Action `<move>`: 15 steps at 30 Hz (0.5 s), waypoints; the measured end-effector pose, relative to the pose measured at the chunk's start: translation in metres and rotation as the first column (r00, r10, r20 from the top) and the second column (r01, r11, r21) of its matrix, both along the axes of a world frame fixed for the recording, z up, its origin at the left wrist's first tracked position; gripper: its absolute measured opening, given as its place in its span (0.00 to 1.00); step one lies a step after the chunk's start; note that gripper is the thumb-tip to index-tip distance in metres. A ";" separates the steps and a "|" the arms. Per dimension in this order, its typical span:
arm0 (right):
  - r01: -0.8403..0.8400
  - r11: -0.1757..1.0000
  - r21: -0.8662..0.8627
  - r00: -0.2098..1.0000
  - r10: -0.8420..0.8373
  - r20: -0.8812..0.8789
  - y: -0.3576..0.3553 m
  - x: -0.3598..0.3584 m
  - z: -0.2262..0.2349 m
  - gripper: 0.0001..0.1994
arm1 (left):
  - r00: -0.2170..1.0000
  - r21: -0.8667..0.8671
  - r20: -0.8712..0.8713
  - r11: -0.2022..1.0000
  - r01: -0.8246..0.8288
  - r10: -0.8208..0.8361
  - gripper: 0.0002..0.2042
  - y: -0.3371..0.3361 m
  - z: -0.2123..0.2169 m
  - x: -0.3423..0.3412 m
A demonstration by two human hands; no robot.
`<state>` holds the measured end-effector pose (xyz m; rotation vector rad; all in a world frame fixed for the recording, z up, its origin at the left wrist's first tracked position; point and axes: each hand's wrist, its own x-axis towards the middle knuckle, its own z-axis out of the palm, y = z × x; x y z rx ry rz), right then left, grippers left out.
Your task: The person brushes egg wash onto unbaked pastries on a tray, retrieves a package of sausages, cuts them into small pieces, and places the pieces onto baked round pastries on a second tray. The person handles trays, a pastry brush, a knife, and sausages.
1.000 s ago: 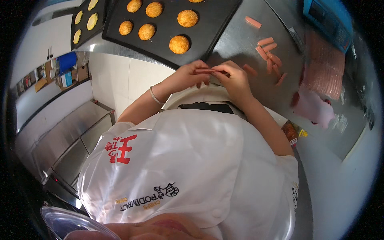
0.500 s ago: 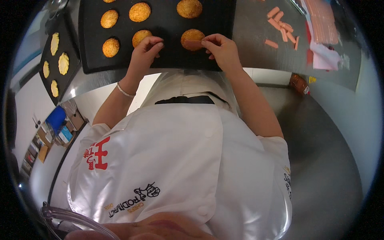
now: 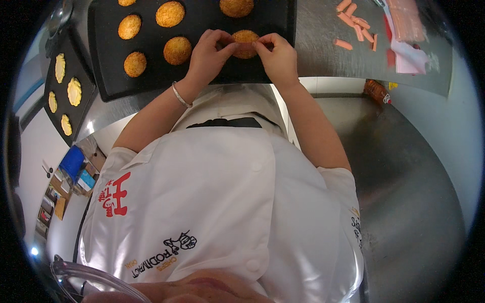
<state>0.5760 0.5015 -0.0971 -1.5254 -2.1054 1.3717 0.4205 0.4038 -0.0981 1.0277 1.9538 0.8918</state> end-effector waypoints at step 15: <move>-0.170 0.851 0.497 0.984 0.177 0.034 0.025 0.022 0.000 0.08 | 0.953 0.011 -0.298 0.998 0.056 -0.050 0.14 0.021 0.007 0.006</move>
